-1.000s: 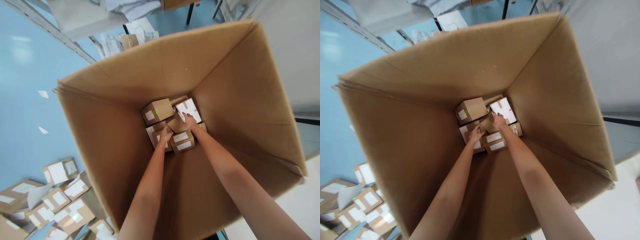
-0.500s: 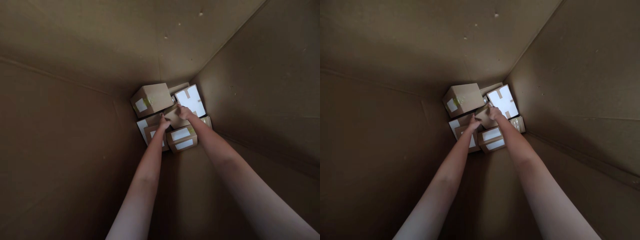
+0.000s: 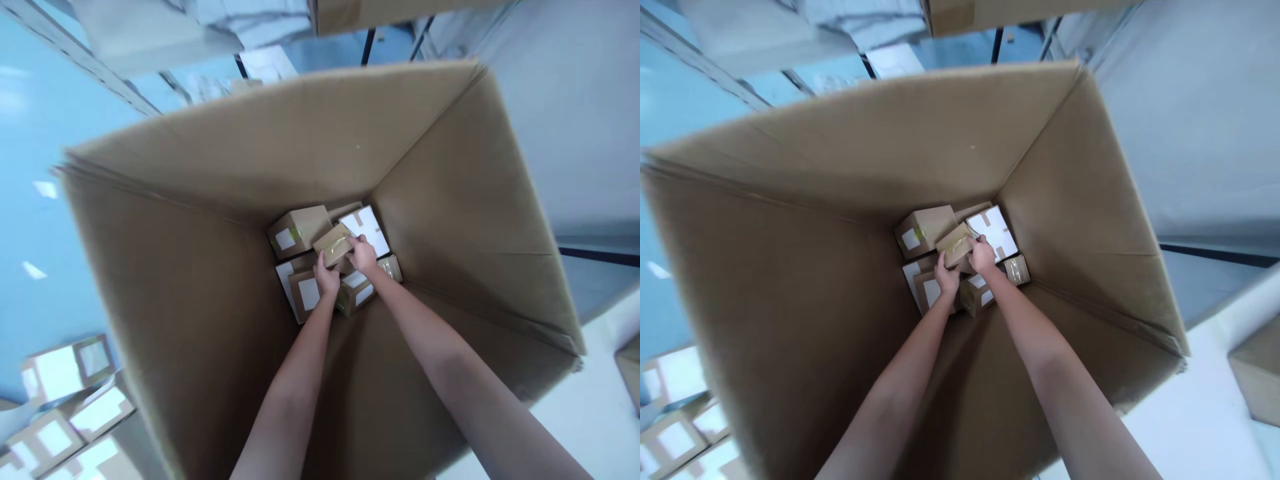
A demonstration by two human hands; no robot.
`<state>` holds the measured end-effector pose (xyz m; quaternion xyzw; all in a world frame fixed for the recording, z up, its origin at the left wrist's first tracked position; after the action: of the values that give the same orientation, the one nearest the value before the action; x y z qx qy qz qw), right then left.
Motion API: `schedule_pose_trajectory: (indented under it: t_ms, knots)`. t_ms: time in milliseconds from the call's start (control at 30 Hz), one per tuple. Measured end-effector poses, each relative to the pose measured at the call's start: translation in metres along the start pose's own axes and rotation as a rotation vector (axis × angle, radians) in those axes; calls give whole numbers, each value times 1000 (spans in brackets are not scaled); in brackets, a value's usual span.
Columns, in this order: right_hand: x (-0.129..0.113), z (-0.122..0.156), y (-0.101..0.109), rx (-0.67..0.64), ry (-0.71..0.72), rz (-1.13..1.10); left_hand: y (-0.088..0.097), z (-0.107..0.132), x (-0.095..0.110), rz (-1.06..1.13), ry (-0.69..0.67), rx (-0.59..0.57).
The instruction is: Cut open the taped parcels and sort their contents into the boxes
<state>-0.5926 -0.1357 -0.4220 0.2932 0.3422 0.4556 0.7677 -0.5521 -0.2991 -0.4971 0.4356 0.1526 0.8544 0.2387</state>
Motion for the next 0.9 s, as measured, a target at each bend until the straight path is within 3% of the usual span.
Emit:
schedule_pose_trajectory:
  t_ms: [100,267,433,533,600,667,767,900]
  knots:
    - [-28,34,50,78,60,-8,43,29,41,21,-16,117]
    - [-60,107,138,259,138,-67,115,82,125,63,-221,109]
    - [-72,210,220,451,161,-155,176,152,216,19,-407,51]
    - [-63,286,263,593,132,-208,198,203,272,34,-554,-27]
    - [-49,341,285,690,112,-242,200,239,307,66,-664,-115]
    - [-28,398,301,804,74,-268,191,275,336,82,-765,-219]
    - [10,481,306,959,-36,-294,157,334,366,84,-870,-384]
    - [60,587,292,1063,-237,-274,100,426,388,30,-968,-588]
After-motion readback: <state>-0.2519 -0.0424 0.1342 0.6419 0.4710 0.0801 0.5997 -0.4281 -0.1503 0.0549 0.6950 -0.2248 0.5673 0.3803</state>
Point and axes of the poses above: each hand's wrist, its own z-axis away from the middle knuckle, its own y-axis out of the back of the hand, x = y × z, the point moved 7 cm from there along -z, towards the middle knuckle, and after that the axes turned 4 degrees about -x, right-handed, at the moved point
